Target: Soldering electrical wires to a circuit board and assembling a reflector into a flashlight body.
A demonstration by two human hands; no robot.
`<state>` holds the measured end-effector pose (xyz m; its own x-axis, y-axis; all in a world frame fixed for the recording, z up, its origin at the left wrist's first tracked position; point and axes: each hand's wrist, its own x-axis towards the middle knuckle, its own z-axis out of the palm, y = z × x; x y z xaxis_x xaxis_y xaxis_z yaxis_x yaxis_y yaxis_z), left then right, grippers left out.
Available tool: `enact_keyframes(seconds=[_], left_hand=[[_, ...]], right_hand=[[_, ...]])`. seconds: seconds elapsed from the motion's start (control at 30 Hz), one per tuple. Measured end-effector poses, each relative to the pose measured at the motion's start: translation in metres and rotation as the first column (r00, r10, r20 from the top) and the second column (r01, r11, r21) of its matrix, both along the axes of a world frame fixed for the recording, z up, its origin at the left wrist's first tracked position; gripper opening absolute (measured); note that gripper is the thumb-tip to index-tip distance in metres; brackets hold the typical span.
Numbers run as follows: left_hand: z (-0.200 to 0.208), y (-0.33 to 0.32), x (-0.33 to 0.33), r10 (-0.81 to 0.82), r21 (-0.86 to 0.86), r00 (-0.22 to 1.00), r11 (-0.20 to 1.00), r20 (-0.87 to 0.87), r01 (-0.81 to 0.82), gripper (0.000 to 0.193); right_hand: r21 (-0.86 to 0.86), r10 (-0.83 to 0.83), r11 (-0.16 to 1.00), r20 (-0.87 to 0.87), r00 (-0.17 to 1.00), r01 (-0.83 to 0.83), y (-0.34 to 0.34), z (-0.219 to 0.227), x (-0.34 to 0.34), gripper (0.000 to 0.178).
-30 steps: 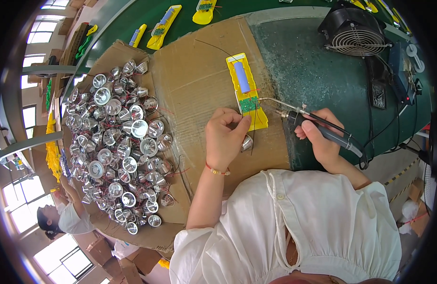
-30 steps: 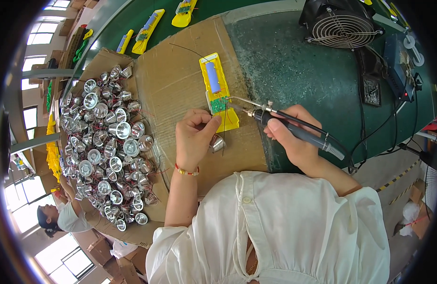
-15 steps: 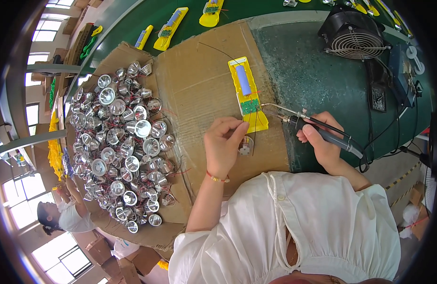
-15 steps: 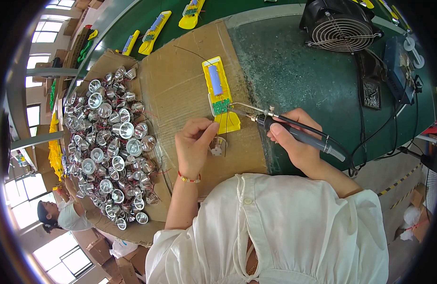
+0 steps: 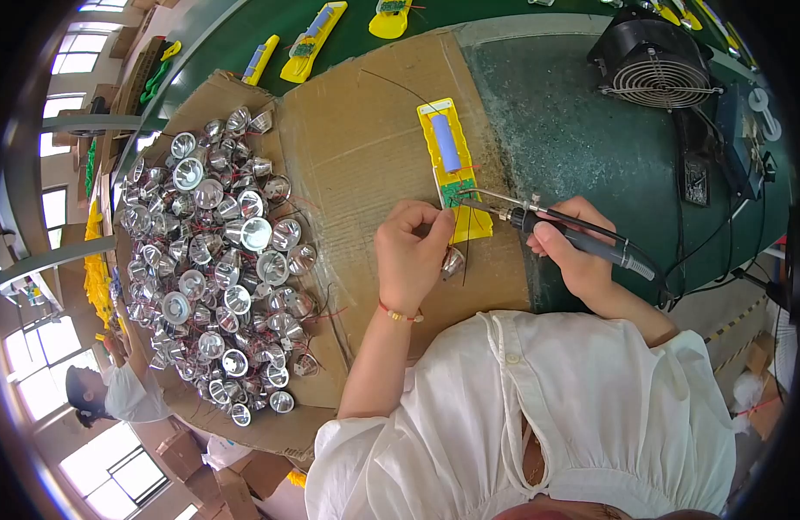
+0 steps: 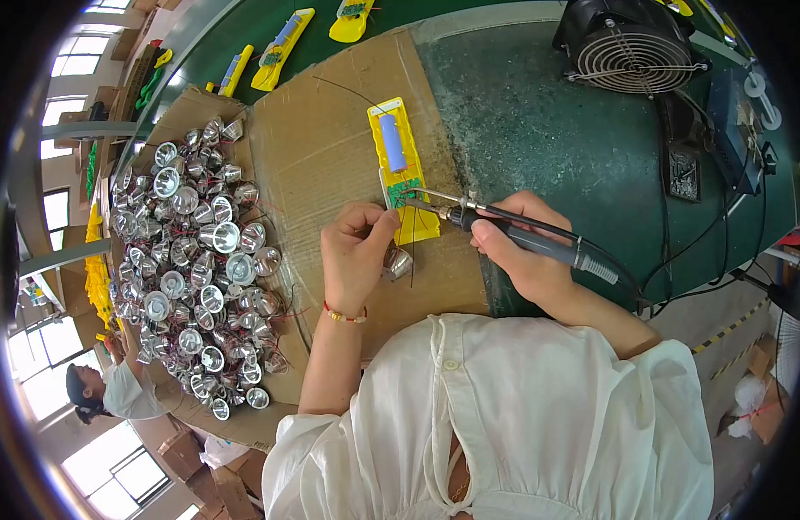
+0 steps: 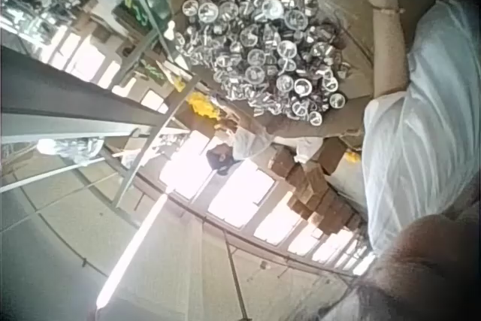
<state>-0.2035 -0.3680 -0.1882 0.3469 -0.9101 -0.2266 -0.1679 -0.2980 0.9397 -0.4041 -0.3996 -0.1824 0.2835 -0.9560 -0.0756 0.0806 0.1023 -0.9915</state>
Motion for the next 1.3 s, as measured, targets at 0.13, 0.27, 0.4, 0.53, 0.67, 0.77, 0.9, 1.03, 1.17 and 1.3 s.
enact_keyframes(seconds=[0.13,0.27,0.4,0.53,0.67,0.77,0.9,1.03,1.17,1.3], left_hand=[[0.001,0.0,0.0,0.002,-0.007,1.0,1.0,-0.011,-0.002,0.013],[0.002,-0.001,-0.001,0.011,-0.005,1.0,1.0,0.023,-0.011,0.013],[0.004,-0.002,-0.002,0.015,0.008,0.999,1.0,0.048,-0.015,0.015],[0.0,-0.002,0.001,0.018,-0.002,0.998,1.0,0.056,-0.018,0.015],[0.003,-0.003,0.0,0.029,-0.005,0.998,1.0,0.061,-0.029,0.017],[-0.004,0.0,0.004,0.03,0.026,0.995,0.999,0.097,-0.032,0.017],[0.021,-0.002,0.002,0.15,0.172,0.988,0.975,-0.033,-0.142,0.019],[0.017,-0.019,0.001,-0.218,0.257,0.95,0.953,0.226,0.157,0.017],[0.027,-0.128,-0.006,-0.306,0.08,0.761,0.944,0.573,0.319,0.019],[0.031,-0.247,0.01,0.069,-0.282,0.801,0.951,0.594,0.127,0.02]], right_hand=[[0.082,-0.007,0.997,0.009,1.0,0.006,-0.002,-0.002,0.0,0.012],[0.216,-0.052,0.976,0.091,0.994,0.031,-0.002,-0.004,0.0,0.013],[0.16,-0.098,0.984,0.15,0.984,0.074,0.002,0.001,-0.003,0.015],[0.098,-0.111,0.99,0.106,0.988,0.101,0.003,-0.001,-0.007,0.016],[0.075,-0.129,0.99,0.109,0.986,0.121,0.003,-0.005,-0.01,0.015],[0.087,-0.141,0.988,0.16,0.977,0.129,-0.002,-0.006,-0.018,0.015],[0.083,-0.201,0.978,0.12,0.972,0.192,-0.007,-0.011,-0.041,0.013],[0.029,-0.278,0.96,0.031,0.96,0.277,-0.014,-0.012,-0.051,0.012],[0.023,-0.297,0.954,-0.049,0.954,0.299,-0.018,-0.02,-0.054,0.013],[0.116,-0.31,0.945,0.011,0.951,0.306,-0.023,-0.017,-0.045,0.011]])
